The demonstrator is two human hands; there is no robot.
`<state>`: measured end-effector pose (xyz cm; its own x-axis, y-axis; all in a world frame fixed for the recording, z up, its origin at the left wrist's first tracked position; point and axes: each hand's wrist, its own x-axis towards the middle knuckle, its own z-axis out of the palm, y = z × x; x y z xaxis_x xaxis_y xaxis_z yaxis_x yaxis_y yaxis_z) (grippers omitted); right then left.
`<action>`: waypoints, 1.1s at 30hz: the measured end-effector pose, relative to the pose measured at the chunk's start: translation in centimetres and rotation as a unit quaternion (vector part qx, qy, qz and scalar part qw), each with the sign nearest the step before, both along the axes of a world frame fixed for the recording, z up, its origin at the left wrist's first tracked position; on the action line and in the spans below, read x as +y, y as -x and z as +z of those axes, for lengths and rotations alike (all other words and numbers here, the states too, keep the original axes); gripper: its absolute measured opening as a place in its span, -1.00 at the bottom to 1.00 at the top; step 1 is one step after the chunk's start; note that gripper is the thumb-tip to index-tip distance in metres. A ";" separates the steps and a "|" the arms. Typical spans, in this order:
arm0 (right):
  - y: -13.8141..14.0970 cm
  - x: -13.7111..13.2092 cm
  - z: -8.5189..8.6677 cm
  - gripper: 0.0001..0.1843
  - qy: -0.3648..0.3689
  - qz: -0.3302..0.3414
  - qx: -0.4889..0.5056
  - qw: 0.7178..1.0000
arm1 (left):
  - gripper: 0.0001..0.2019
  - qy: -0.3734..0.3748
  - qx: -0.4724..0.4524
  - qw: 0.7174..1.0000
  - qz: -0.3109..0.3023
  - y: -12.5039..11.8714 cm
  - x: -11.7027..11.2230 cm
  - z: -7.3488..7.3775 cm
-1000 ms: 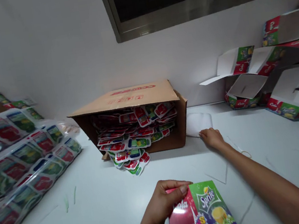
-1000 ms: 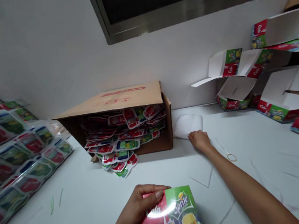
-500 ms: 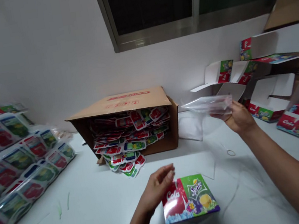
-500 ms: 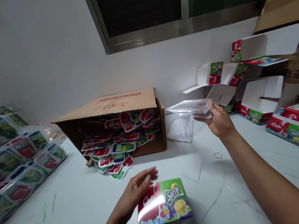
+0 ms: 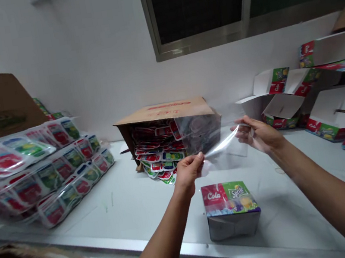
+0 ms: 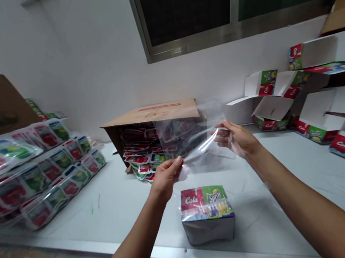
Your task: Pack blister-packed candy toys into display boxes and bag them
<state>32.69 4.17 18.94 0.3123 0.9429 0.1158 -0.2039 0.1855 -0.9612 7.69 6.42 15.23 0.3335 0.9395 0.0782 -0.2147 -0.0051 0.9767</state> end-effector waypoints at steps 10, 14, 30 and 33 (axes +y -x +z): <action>3.3 -2.6 -2.5 -0.41 -0.063 -0.224 -0.469 0.852 | -0.48 -0.114 0.041 0.981 0.153 1.3 1.4 0.1; 6.7 -3.8 -3.1 -0.43 -0.228 -0.100 -0.644 0.724 | -0.43 -0.129 0.069 0.976 0.164 0.7 1.5 0.1; 5.3 2.2 -4.2 -0.84 -0.224 -0.301 -0.746 0.551 | -0.07 -0.349 0.469 0.764 0.271 -0.6 3.0 -1.2; 4.7 3.0 -5.1 -0.83 -0.271 -0.310 -0.737 0.536 | -0.48 -0.335 0.502 0.739 0.301 -1.2 4.8 -2.2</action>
<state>28.03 7.18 13.86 -0.2613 0.4145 0.8717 0.9653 0.1128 0.2357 8.89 11.25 13.07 0.0777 0.8041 0.5894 0.8535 -0.3591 0.3775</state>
